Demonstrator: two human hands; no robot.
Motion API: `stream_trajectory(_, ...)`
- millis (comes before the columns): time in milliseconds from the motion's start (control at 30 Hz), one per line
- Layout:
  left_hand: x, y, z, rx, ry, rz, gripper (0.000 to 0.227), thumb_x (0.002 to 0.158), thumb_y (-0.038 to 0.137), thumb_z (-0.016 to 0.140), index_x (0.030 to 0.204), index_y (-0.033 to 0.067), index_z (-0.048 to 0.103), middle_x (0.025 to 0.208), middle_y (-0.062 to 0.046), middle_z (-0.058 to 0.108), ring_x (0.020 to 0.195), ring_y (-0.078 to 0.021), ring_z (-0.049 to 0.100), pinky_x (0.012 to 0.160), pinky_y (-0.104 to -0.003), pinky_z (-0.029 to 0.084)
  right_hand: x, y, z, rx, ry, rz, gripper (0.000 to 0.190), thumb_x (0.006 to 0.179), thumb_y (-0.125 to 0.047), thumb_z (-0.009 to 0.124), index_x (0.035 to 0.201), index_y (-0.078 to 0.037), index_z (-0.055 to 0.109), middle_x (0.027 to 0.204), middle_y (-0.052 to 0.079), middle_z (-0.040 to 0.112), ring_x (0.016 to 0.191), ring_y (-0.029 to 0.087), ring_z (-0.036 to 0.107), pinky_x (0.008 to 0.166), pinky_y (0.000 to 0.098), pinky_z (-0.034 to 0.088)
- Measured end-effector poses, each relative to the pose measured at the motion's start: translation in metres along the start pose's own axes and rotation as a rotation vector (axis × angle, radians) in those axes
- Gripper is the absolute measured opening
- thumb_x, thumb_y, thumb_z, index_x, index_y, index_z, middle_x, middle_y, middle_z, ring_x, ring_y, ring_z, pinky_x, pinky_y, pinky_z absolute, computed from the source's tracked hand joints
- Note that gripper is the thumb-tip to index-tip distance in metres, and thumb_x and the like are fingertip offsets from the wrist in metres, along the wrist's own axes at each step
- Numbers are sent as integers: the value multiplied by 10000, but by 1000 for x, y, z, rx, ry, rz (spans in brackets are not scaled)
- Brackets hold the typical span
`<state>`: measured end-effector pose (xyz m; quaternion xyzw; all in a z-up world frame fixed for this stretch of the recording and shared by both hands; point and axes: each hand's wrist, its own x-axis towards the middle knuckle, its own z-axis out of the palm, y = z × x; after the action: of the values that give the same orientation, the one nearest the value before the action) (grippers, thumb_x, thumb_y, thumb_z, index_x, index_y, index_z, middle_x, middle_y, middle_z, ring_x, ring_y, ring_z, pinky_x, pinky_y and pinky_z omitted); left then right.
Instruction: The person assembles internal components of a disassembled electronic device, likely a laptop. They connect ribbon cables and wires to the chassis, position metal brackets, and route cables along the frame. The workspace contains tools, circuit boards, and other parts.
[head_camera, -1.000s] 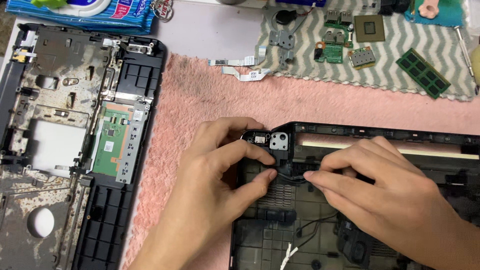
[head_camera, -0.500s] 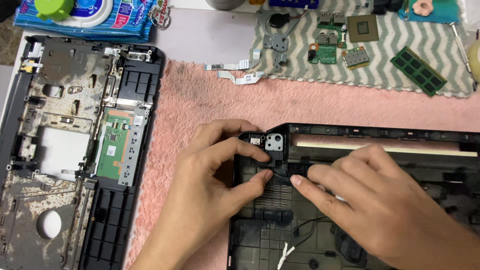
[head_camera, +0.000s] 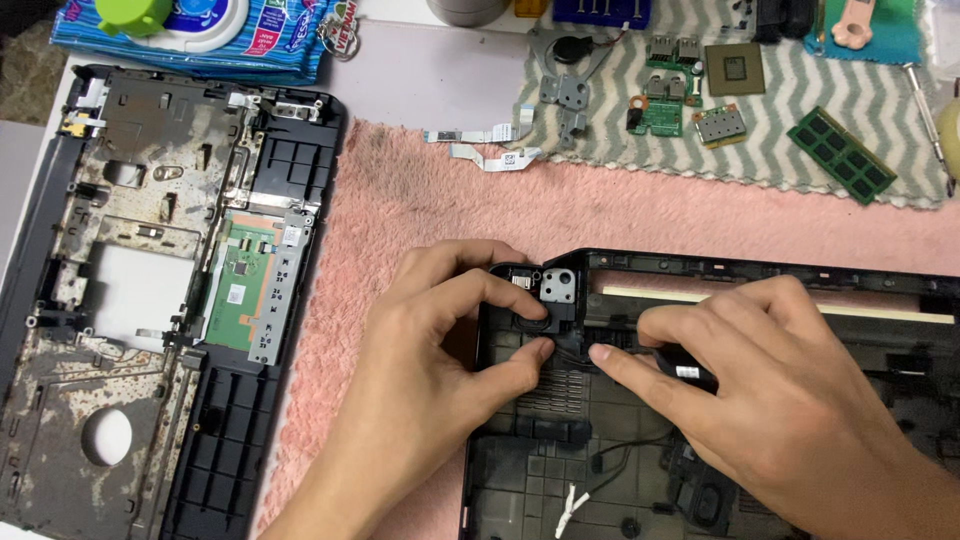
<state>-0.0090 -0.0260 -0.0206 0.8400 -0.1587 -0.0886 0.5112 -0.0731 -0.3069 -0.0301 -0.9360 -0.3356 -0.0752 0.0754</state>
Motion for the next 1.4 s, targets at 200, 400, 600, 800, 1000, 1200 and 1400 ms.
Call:
stream_trajectory(200,-1,-1,-3,17,-28,87,181,917,176,898,1088,215,852,1366,-30,745,1309,-201,714,1036,-326,578,6,8,-11,123,19,90,529,950,-160,852,1474,-184,793,1247,111,731,965,301,677,860,503,547)
stream_trajectory(400,-1,0,-5,59,-50,116,185,956,217,868,1141,217,853,1390,-38,736,1331,-219,692,1121,-362,527,2,13,-11,153,3,43,577,896,-328,944,1427,-152,800,1228,70,706,901,236,666,878,484,578)
stream_trajectory(600,-1,-4,0,80,-28,117,276,885,288,971,1126,223,853,1386,-25,739,1344,-228,700,1169,-396,500,1,14,-12,241,10,118,414,926,-271,919,1309,-127,851,1146,72,761,961,264,719,883,487,597)
stream_trajectory(800,-2,-4,9,86,41,110,298,832,267,992,1085,231,838,1337,-7,746,1302,-222,672,1128,-388,497,1,9,-15,300,89,238,65,960,-162,854,1024,-156,860,1011,4,752,936,205,732,950,431,566)
stream_trajectory(1000,-3,-6,11,122,53,124,297,831,273,979,1081,219,828,1348,-13,729,1306,-241,654,1115,-402,507,11,2,-17,397,167,259,39,974,-103,845,994,-108,813,937,9,815,839,212,749,819,419,536)
stream_trajectory(1200,-2,-5,9,129,15,120,291,850,279,977,1105,240,842,1363,-15,722,1320,-232,656,1136,-402,482,10,6,-11,403,145,239,109,979,-141,870,1087,-132,857,987,13,763,864,185,711,835,390,485)
stream_trajectory(1400,-3,-6,11,129,14,147,361,837,335,1024,1133,241,840,1342,-26,699,1318,-250,626,1152,-410,460,13,7,-6,482,175,215,199,940,-97,908,1136,-98,876,960,42,735,867,207,712,859,402,547)
